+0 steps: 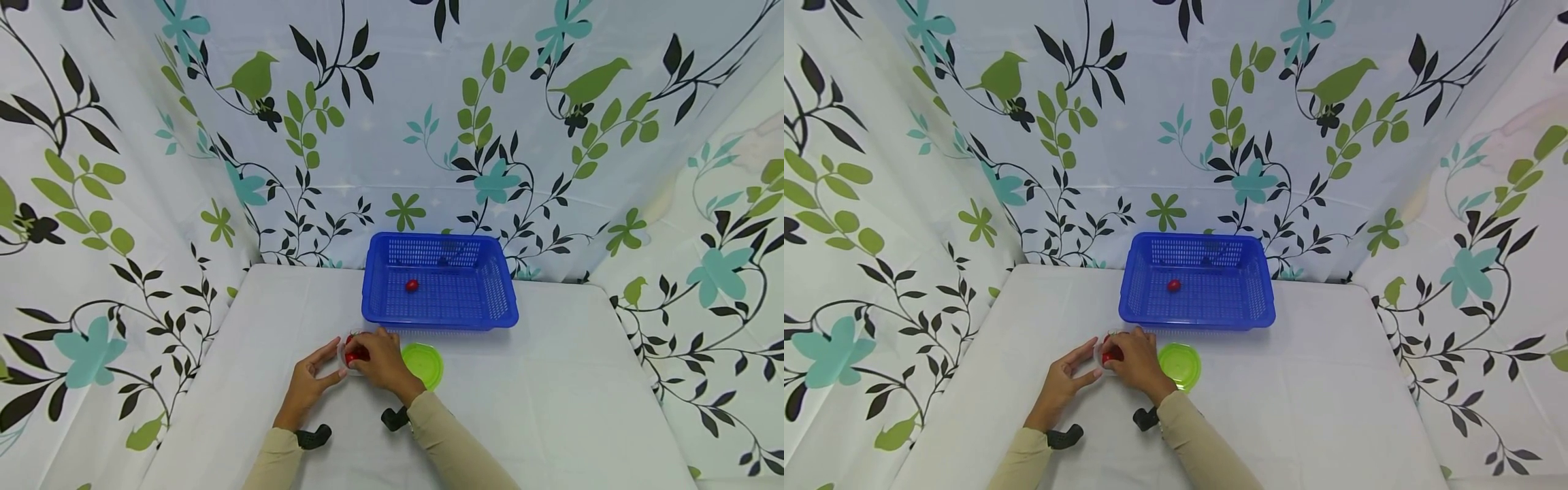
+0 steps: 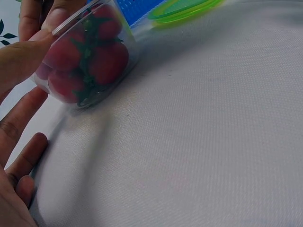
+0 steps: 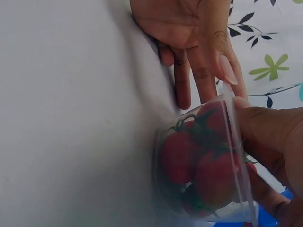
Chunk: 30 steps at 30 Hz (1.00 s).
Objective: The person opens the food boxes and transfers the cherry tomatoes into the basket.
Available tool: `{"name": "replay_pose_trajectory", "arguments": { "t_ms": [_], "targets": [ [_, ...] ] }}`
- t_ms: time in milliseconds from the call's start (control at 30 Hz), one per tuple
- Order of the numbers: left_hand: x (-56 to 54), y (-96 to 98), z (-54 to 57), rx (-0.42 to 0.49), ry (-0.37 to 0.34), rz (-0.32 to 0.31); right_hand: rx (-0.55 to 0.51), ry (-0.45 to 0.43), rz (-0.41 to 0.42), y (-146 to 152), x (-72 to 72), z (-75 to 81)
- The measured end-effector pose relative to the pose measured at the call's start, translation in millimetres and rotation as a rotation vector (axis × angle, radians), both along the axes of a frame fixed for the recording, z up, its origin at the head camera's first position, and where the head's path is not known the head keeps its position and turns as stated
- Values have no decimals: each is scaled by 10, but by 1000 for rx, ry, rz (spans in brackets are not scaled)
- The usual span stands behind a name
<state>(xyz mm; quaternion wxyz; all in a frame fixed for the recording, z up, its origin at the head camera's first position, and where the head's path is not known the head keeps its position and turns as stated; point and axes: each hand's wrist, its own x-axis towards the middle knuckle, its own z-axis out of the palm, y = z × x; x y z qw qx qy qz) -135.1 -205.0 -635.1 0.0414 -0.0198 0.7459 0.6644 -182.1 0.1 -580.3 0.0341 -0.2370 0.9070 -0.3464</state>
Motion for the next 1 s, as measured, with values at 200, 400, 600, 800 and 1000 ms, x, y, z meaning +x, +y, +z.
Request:
{"name": "replay_pose_trajectory", "arguments": {
  "t_ms": [200, 400, 600, 800, 1000],
  "targets": [
    [8, -1, 12, -3, 5, -8, -31, 29, -10, 20, -2, -69],
    [0, 12, 39, -2, -11, 0, -41, 79, -23, 44, 9, -85],
    [-5, 18, 40, -4, -15, 1, 44, 92, -15, 78, 13, -48],
    [-6, 8, 17, -7, -13, -6, 100, 99, -3, 110, 17, -15],
    [-12, 6, 4, -10, -16, -5, 102, 113, -3, 130, 23, 14]
  ]
}}
